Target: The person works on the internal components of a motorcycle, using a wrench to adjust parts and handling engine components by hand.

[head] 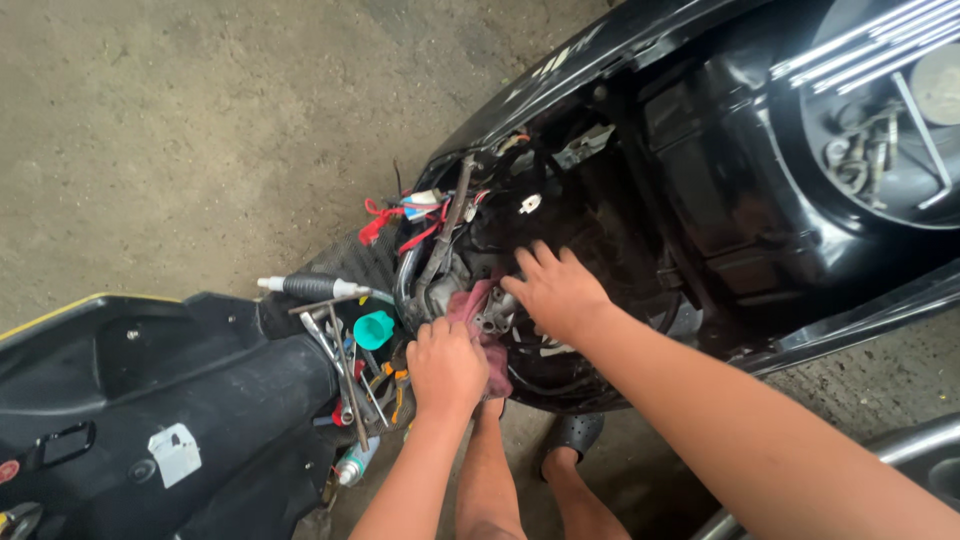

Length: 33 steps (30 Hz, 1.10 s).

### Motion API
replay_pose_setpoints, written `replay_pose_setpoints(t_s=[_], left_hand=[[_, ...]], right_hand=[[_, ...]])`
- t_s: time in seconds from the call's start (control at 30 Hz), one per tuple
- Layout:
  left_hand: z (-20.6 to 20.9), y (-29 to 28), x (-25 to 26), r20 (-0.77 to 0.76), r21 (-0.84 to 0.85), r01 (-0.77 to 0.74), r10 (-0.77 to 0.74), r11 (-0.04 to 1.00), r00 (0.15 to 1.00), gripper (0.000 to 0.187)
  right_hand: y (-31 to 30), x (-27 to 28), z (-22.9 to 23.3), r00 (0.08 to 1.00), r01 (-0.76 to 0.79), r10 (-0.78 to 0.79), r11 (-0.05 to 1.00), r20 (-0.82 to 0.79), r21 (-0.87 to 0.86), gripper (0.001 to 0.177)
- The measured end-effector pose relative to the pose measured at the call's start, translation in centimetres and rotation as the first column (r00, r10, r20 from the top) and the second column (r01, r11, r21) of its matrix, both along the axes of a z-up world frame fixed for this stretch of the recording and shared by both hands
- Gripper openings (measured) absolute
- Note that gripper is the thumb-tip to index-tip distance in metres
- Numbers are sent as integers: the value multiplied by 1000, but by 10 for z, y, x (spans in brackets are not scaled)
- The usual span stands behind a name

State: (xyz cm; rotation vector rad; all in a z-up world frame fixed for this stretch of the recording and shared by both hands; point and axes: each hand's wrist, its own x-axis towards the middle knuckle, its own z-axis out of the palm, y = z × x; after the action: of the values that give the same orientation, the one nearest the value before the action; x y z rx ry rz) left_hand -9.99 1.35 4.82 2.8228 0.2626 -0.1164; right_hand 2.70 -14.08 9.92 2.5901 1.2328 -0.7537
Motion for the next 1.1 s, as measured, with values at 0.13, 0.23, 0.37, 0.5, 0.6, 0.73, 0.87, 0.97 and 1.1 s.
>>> replay_pose_setpoints(t_s=[0.13,0.23,0.37,0.5,0.6,0.73,0.87,0.97,1.1], left_hand=[[19,3,-12,-5,-53,-72,71,996,997,20],[35,6,-27,81,-148,-120,133,982,988,16],[59,13,-51,157,-315,-163,221,935,962,16],[77,28,-78,272,-443,-231,376,866,886,10],[71,49,-89,340,-451,-336,507,827,792,10],[47,79,-99,340,-369,-466,583,804,738,15],[4,98,-101,276,-316,-488,571,814,773,19],[-32,107,-108,183,-185,-515,545,837,819,22],[-76,117,-118,43,-79,-513,517,855,855,30]], right_hand=[[-1,5,-25,1000,4,-6,998,-29,-63,82],[-5,4,-42,999,27,-28,998,-20,-57,64],[-2,3,-56,1000,28,-27,997,12,-71,43],[2,3,-48,999,34,-37,989,-19,-144,54],[4,2,-46,999,50,-52,990,-11,-129,55],[4,0,-47,999,49,-48,991,9,-122,56],[4,-2,-48,998,65,-64,993,11,-94,59],[3,-3,-49,997,74,-73,994,15,-79,59],[2,-4,-51,996,82,-81,995,24,-60,57]])
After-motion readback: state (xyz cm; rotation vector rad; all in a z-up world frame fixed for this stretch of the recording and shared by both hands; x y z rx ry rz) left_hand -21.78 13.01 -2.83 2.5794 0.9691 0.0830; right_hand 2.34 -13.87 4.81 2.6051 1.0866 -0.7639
